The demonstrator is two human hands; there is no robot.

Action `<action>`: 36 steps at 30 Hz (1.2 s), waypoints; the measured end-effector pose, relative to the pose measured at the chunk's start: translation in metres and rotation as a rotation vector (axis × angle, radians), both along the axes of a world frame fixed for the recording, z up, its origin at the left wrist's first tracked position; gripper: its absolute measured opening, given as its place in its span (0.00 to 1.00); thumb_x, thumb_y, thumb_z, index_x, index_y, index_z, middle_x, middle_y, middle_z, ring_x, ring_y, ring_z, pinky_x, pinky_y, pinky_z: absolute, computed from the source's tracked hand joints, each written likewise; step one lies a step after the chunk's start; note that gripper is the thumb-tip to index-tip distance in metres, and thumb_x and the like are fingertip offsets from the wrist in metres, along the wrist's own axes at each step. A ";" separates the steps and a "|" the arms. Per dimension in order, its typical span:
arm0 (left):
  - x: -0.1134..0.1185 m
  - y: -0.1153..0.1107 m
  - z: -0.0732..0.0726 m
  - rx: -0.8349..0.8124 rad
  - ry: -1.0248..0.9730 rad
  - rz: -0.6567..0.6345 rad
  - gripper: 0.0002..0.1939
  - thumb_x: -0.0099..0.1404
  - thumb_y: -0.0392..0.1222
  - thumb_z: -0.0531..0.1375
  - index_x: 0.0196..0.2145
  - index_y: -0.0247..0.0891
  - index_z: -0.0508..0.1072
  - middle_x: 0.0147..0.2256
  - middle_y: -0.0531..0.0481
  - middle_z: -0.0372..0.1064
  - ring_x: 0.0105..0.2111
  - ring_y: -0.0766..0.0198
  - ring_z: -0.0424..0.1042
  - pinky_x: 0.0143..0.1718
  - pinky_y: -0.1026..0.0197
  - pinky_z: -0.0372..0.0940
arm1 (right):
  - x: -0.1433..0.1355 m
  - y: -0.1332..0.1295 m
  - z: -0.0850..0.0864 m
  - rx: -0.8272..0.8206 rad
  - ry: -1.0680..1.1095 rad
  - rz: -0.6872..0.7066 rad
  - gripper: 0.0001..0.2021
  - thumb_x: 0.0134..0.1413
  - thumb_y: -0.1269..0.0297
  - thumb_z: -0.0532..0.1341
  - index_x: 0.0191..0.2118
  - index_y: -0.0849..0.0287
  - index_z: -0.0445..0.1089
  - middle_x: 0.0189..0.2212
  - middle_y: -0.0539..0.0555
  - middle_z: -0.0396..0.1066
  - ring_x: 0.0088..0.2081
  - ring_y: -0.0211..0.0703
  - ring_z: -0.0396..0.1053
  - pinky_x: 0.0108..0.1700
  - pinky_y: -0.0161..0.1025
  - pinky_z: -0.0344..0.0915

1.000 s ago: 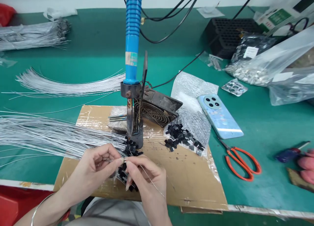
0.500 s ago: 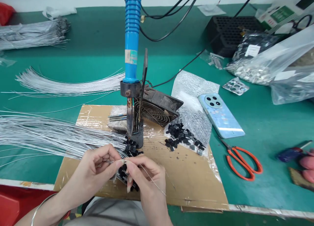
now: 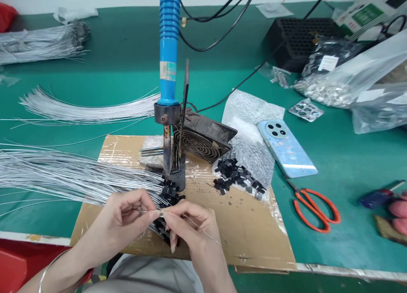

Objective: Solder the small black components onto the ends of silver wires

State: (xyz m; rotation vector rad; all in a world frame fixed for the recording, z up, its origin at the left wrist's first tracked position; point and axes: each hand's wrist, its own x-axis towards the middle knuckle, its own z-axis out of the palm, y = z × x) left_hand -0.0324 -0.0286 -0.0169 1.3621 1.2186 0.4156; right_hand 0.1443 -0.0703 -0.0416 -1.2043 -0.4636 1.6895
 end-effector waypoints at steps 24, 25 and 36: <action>0.015 -0.006 -0.007 0.050 -0.049 0.220 0.12 0.68 0.47 0.61 0.30 0.39 0.72 0.23 0.54 0.64 0.22 0.67 0.57 0.24 0.63 0.54 | -0.016 -0.006 -0.020 0.083 0.131 -0.151 0.11 0.58 0.54 0.72 0.37 0.57 0.85 0.25 0.51 0.72 0.20 0.33 0.66 0.19 0.28 0.65; 0.015 -0.006 -0.007 0.050 -0.053 0.226 0.12 0.68 0.47 0.61 0.30 0.38 0.71 0.23 0.54 0.63 0.22 0.67 0.57 0.24 0.63 0.53 | -0.016 -0.006 -0.020 0.097 0.131 -0.152 0.12 0.58 0.53 0.72 0.37 0.57 0.85 0.25 0.51 0.73 0.20 0.33 0.66 0.18 0.28 0.65; 0.013 -0.008 -0.009 0.148 -0.074 0.220 0.13 0.72 0.45 0.60 0.30 0.38 0.73 0.24 0.54 0.64 0.23 0.66 0.58 0.24 0.62 0.52 | -0.019 -0.006 -0.014 0.102 -0.017 -0.176 0.08 0.54 0.56 0.75 0.33 0.55 0.85 0.23 0.49 0.74 0.19 0.33 0.68 0.21 0.30 0.65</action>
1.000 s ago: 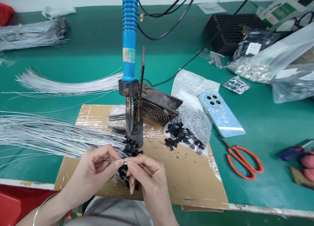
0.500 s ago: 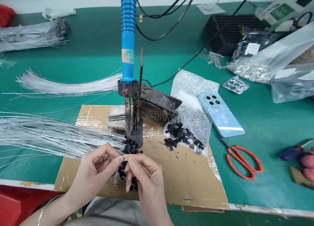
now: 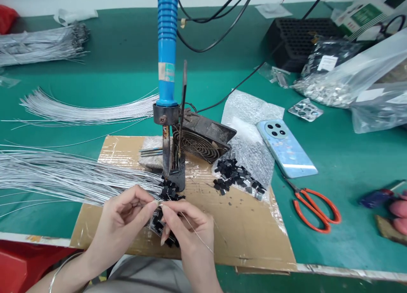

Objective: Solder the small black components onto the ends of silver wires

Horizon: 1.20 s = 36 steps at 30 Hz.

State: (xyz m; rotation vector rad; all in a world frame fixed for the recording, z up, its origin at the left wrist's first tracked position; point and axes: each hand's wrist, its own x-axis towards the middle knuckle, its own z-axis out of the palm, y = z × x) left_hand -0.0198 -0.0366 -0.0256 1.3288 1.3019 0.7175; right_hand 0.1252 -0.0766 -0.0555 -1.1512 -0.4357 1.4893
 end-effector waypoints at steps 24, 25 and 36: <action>-0.001 -0.001 0.002 0.359 0.159 -0.095 0.09 0.69 0.31 0.61 0.31 0.38 0.77 0.20 0.60 0.56 0.20 0.70 0.49 0.21 0.63 0.46 | 0.018 0.008 0.012 -0.120 0.023 0.134 0.12 0.46 0.55 0.78 0.25 0.58 0.82 0.19 0.47 0.70 0.18 0.32 0.66 0.22 0.29 0.64; -0.001 -0.001 0.003 0.364 0.159 -0.099 0.09 0.69 0.31 0.61 0.31 0.38 0.77 0.21 0.60 0.57 0.20 0.70 0.49 0.21 0.63 0.46 | 0.018 0.009 0.013 -0.124 0.025 0.139 0.13 0.46 0.54 0.78 0.25 0.58 0.82 0.19 0.47 0.70 0.18 0.32 0.67 0.22 0.29 0.64; 0.002 -0.003 -0.002 0.361 0.174 -0.055 0.10 0.70 0.32 0.60 0.30 0.38 0.75 0.21 0.60 0.55 0.20 0.70 0.48 0.20 0.64 0.45 | 0.013 0.002 -0.004 0.002 0.085 0.095 0.10 0.54 0.56 0.75 0.31 0.58 0.84 0.21 0.48 0.71 0.19 0.31 0.66 0.20 0.26 0.67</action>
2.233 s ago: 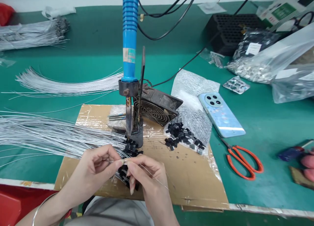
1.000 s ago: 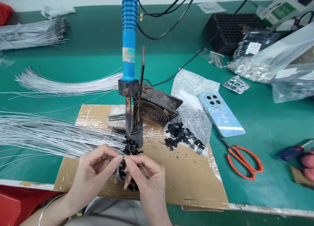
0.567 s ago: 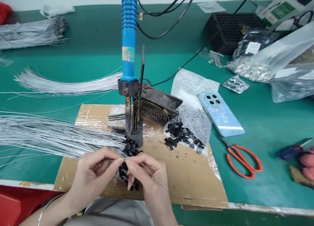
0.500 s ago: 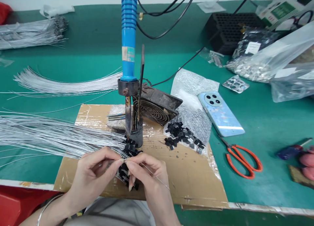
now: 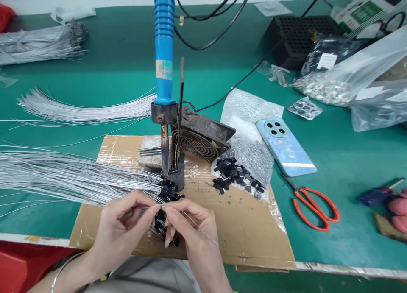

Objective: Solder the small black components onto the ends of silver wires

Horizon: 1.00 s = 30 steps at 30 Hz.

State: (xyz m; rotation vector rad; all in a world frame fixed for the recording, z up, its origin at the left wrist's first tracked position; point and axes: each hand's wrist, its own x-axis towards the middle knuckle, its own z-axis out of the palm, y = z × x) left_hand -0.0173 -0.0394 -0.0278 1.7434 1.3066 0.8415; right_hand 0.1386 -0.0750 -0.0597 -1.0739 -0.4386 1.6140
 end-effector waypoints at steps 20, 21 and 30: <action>0.004 -0.005 -0.007 -0.029 -0.033 0.066 0.10 0.71 0.33 0.60 0.30 0.39 0.74 0.21 0.60 0.55 0.19 0.71 0.48 0.18 0.65 0.45 | -0.010 -0.001 0.005 -0.046 0.021 -0.101 0.11 0.53 0.55 0.76 0.30 0.58 0.84 0.23 0.48 0.73 0.20 0.32 0.70 0.22 0.28 0.69; 0.004 -0.005 -0.007 -0.013 -0.024 0.065 0.10 0.71 0.33 0.60 0.30 0.39 0.74 0.21 0.60 0.55 0.19 0.71 0.48 0.18 0.65 0.45 | -0.010 0.000 0.005 -0.049 0.012 -0.105 0.11 0.53 0.55 0.76 0.29 0.58 0.84 0.22 0.48 0.73 0.20 0.32 0.69 0.22 0.28 0.69; 0.004 -0.009 -0.007 0.022 0.022 0.068 0.09 0.71 0.32 0.61 0.31 0.39 0.74 0.21 0.60 0.53 0.19 0.70 0.49 0.20 0.64 0.47 | -0.007 0.000 -0.004 0.006 0.004 -0.067 0.09 0.57 0.57 0.73 0.31 0.57 0.84 0.24 0.49 0.75 0.20 0.34 0.71 0.22 0.30 0.69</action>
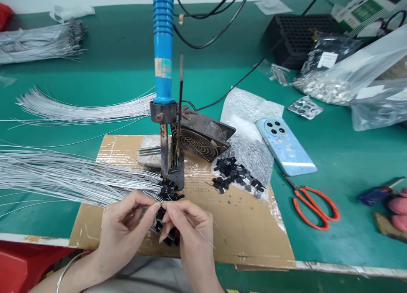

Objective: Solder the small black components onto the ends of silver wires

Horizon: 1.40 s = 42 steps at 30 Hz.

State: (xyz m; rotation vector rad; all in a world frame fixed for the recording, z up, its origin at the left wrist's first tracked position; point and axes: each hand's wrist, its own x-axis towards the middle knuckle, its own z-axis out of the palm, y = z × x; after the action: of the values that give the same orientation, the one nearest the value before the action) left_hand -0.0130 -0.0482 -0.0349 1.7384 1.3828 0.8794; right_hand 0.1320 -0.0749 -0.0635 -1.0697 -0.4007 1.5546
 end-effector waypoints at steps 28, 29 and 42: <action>0.003 0.003 0.001 -0.134 -0.102 0.038 0.12 0.72 0.35 0.59 0.29 0.38 0.74 0.19 0.59 0.58 0.19 0.70 0.48 0.19 0.65 0.47 | -0.012 -0.002 0.000 -0.015 0.003 -0.064 0.09 0.57 0.56 0.73 0.33 0.56 0.84 0.24 0.49 0.75 0.19 0.33 0.69 0.21 0.29 0.68; 0.003 0.003 0.001 -0.148 -0.111 0.042 0.11 0.72 0.36 0.59 0.29 0.38 0.74 0.19 0.58 0.59 0.19 0.70 0.49 0.19 0.65 0.47 | -0.013 -0.002 0.000 -0.019 0.004 -0.063 0.09 0.58 0.56 0.73 0.33 0.56 0.85 0.24 0.49 0.75 0.19 0.33 0.69 0.21 0.29 0.68; 0.000 0.018 0.010 -0.286 -0.244 0.105 0.05 0.66 0.39 0.63 0.33 0.37 0.78 0.25 0.51 0.73 0.22 0.68 0.64 0.22 0.67 0.59 | 0.087 0.002 -0.026 -0.048 -1.449 -0.333 0.18 0.53 0.46 0.72 0.35 0.59 0.82 0.29 0.55 0.77 0.29 0.47 0.72 0.35 0.45 0.70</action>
State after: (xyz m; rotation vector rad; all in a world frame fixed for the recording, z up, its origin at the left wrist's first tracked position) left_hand -0.0130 -0.0306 -0.0248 1.3084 1.3701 0.8704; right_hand 0.2189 -0.0731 -0.0893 -2.0529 -1.0587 0.2636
